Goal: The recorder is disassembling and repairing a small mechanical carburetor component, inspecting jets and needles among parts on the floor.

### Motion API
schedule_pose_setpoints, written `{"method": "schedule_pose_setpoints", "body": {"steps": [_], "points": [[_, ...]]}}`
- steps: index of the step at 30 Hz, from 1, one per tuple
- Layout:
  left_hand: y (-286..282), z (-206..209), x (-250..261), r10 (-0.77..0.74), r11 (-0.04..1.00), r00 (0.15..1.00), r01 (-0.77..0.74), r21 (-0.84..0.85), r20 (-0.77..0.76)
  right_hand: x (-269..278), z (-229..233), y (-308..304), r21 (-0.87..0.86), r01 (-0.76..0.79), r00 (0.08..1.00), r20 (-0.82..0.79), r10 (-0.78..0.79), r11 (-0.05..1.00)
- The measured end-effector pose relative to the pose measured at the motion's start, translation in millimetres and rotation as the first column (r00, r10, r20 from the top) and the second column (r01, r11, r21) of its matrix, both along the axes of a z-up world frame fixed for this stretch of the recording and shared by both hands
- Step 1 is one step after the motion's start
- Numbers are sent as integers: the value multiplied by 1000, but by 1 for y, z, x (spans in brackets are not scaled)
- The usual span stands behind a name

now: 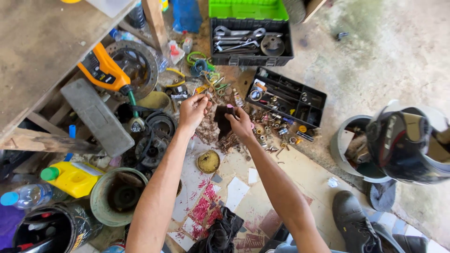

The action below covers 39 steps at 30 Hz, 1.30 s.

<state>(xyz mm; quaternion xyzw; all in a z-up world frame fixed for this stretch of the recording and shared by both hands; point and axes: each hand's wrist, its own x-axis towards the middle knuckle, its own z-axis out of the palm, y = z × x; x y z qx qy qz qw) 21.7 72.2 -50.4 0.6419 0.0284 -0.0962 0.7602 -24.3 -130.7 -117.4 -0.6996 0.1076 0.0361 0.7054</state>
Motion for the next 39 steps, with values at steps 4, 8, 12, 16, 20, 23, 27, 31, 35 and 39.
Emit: {"method": "schedule_pose_setpoints", "body": {"steps": [4,8,12,16,20,23,27,31,35,39], "points": [[-27,56,-1,-53,997,998,56,-56,45,-2,92,-15,6,51,988,148,-51,999],[-52,120,6,-78,997,982,74,30,174,1,187,-26,-111,105,944,325,-64,988],[-72,183,16,-147,989,899,124,82,413,14,251,-39,-4,85,910,409,-76,996],[-78,268,-8,-169,967,719,-11,254,674,3,316,-42,-29,46,892,451,-28,999],[-78,322,-38,-262,888,478,-220,404,838,-27,365,-38,428,-84,951,305,-56,900],[-76,340,-62,-342,841,266,-342,420,901,-52,396,-26,577,-86,975,217,-51,812],[-74,330,-76,-507,690,126,-534,489,853,-67,392,-19,672,-69,974,205,-96,737],[-81,316,-85,-662,539,99,-626,563,743,-65,330,-24,638,-121,930,340,-138,760],[-89,286,-79,-579,699,169,-401,592,798,-68,298,-31,507,1,844,461,-273,862],[-90,278,-77,-474,794,231,-306,526,850,-71,310,-28,465,82,836,450,-314,882]]}}
